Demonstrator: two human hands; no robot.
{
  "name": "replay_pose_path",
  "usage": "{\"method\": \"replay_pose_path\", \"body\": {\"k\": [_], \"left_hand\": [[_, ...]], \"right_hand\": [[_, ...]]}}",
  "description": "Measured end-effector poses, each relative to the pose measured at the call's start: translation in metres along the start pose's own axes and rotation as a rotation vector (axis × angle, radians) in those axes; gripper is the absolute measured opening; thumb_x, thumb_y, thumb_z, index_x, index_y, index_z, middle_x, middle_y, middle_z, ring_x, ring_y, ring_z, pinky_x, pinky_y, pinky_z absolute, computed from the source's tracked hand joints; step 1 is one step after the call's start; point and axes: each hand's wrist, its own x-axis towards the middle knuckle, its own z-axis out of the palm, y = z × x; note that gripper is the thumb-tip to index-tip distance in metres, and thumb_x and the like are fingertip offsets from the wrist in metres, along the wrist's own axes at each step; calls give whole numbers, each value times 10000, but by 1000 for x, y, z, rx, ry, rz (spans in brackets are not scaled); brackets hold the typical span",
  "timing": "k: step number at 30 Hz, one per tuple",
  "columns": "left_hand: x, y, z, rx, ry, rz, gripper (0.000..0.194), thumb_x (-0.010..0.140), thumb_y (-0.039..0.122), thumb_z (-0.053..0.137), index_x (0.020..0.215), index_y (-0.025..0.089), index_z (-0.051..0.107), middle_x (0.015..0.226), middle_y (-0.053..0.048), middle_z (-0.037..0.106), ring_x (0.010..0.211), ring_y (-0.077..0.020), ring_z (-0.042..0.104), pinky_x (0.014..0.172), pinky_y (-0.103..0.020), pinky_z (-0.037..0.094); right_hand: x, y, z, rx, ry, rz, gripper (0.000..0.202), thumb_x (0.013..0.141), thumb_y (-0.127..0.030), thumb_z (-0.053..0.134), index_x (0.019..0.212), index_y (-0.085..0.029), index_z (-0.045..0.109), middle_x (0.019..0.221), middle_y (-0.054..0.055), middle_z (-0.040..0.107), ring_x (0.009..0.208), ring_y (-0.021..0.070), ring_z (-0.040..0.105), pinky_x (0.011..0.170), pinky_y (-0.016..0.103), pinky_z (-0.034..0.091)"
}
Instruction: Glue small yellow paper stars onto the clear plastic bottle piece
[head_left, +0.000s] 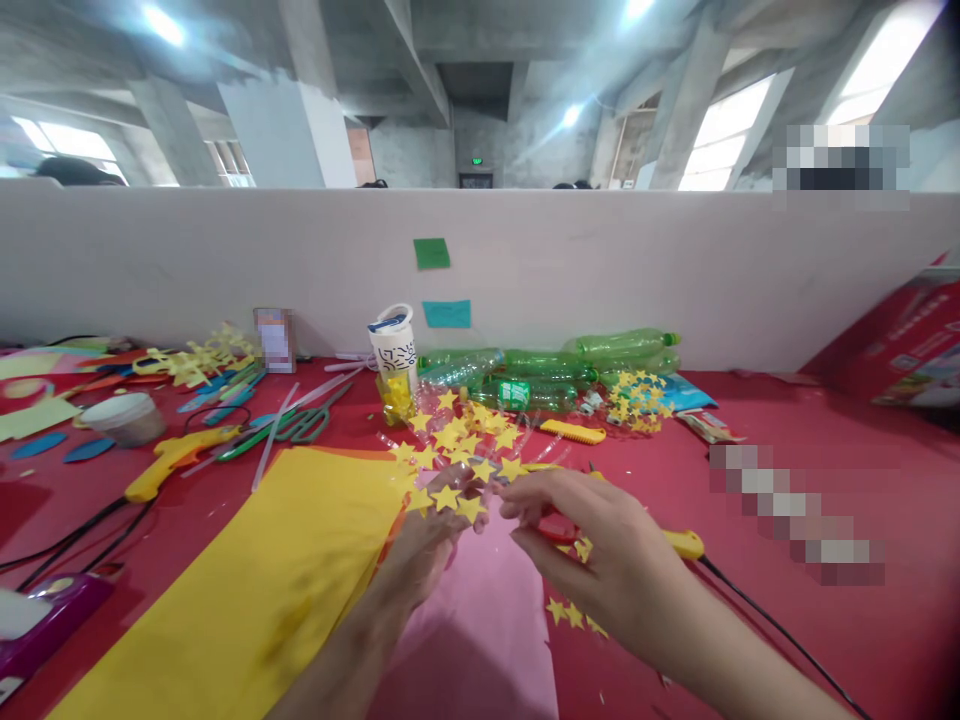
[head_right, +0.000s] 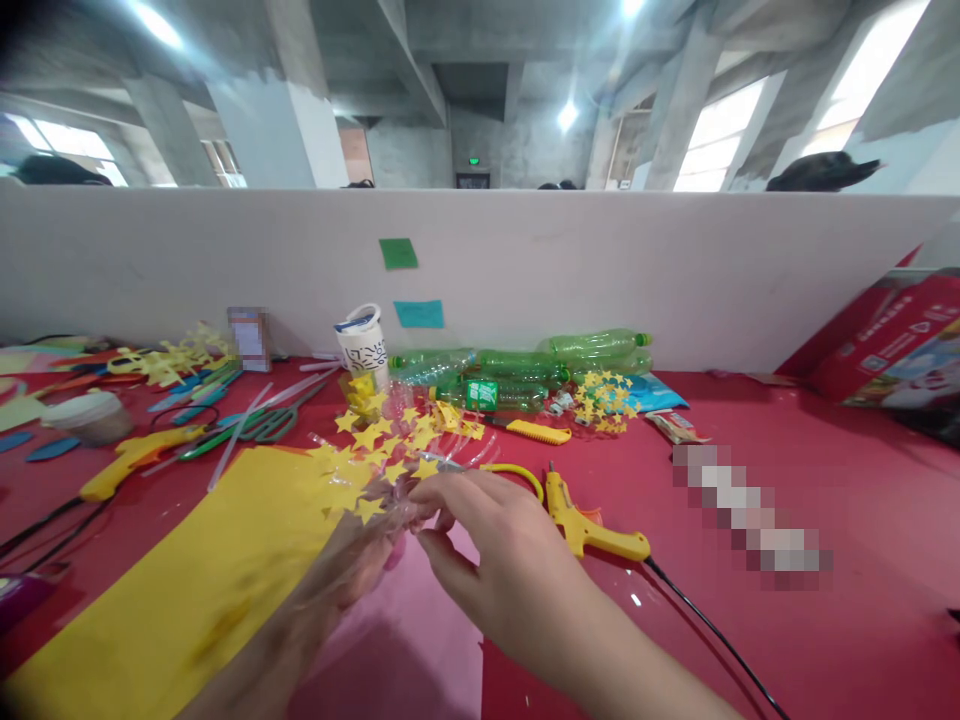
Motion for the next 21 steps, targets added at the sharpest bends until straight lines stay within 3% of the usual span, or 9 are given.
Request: {"method": "replay_pose_path", "body": {"k": [3,8,15,21], "left_hand": [[-1,2,2,21,-22,46,215,558,207,783,633,178,583,598,50,552,575,-88,502,554,-212,407],[-1,5,1,63,-62,74,175,576,205,750,587,181,577,606,35,546,610,-101,497,612,-236,418],[1,1,-6,106,-94,44,133,633,180,728,572,150,615,577,14,545,554,-88,456,518,-213,362],[4,2,-3,65,-147,70,151,652,193,729,785,164,664,738,-4,587,630,-96,496,586,-219,393]], "right_hand": [[0,2,1,-23,-12,-4,212,838,-122,569,1010,-246,585,892,-25,663,813,102,607,742,210,462],[-1,4,-1,-111,-8,-17,201,845,-143,561,1020,-233,603,875,-5,660,813,122,600,757,244,463],[0,4,-3,-114,-12,-20,196,863,-137,549,1016,-242,613,887,-14,669,825,118,604,751,237,454],[4,7,0,-19,-82,-71,126,898,-147,517,918,-205,627,890,6,674,831,117,606,751,232,458]]}}
